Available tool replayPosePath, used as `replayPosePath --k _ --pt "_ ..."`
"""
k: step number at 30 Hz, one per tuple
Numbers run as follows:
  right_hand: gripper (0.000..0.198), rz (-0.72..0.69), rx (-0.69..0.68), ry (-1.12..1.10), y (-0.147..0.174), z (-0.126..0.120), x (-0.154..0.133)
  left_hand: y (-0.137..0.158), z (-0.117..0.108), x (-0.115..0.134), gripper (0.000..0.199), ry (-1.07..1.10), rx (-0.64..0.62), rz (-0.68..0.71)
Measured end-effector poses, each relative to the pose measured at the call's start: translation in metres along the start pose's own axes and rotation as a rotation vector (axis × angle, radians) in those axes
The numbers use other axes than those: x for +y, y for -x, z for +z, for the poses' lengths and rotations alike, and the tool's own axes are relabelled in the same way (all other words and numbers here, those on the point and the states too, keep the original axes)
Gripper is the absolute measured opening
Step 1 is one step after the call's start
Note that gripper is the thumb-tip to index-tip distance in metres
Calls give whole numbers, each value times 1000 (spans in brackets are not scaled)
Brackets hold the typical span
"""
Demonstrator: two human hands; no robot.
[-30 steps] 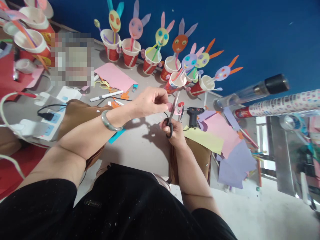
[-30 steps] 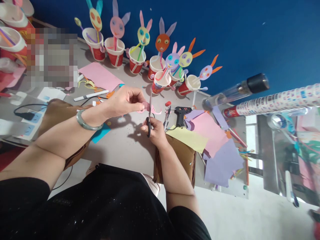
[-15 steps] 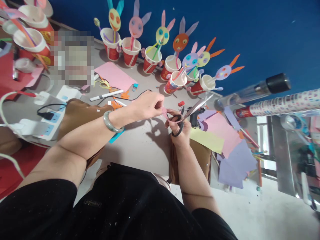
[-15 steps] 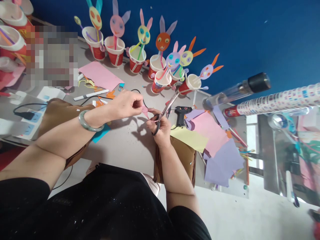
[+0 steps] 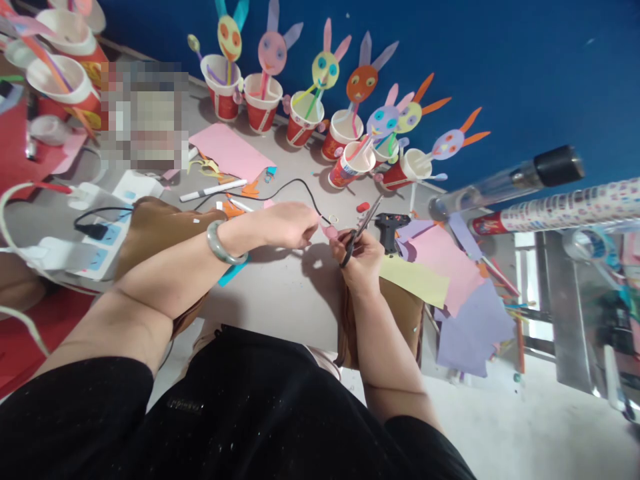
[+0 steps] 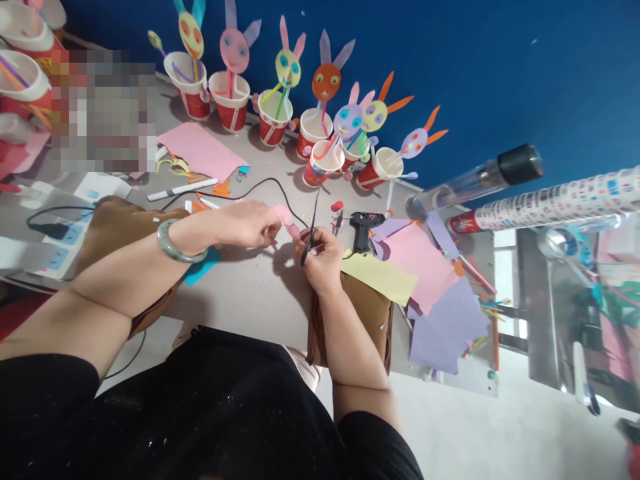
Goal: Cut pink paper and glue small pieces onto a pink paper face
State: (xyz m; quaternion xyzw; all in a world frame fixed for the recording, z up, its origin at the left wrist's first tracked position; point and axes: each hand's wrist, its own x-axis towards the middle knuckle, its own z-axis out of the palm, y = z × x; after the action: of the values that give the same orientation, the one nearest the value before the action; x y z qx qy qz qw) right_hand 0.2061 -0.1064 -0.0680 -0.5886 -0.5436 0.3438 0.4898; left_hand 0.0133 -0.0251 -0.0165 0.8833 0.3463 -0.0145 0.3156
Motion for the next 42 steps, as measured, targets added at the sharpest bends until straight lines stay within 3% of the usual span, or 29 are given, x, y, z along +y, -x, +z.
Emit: replayPosePath --k 3,5,8,11,13,17,29,33,37,42 --pt "42 25 1 -20 0 0 -1 4 2 -2 11 -116 -149 3" --pt "43 39 0 -35 0 1 -1 6 2 -3 20 -109 -142 -5" --pt "43 30 -21 -40 -1 1 0 4 3 -6 49 -38 61 -4" --pt "46 21 -80 -56 -1 1 1 -2 6 -8 63 72 246 38" --pt "47 27 -119 -70 -1 1 1 -6 8 -9 54 128 247 94" --pt "46 21 -140 -84 0 1 0 -8 6 -5 18 197 120 157" --pt "44 -13 -135 -100 1 2 -3 -3 0 3 12 146 -43 92" --pt "45 -6 -49 -143 0 3 0 -5 0 -4 15 287 26 102" --pt "46 46 41 -150 -4 3 7 -9 1 -10 26 595 125 194" --pt "42 52 -29 -21 -5 3 15 -13 7 -9 15 881 236 311"
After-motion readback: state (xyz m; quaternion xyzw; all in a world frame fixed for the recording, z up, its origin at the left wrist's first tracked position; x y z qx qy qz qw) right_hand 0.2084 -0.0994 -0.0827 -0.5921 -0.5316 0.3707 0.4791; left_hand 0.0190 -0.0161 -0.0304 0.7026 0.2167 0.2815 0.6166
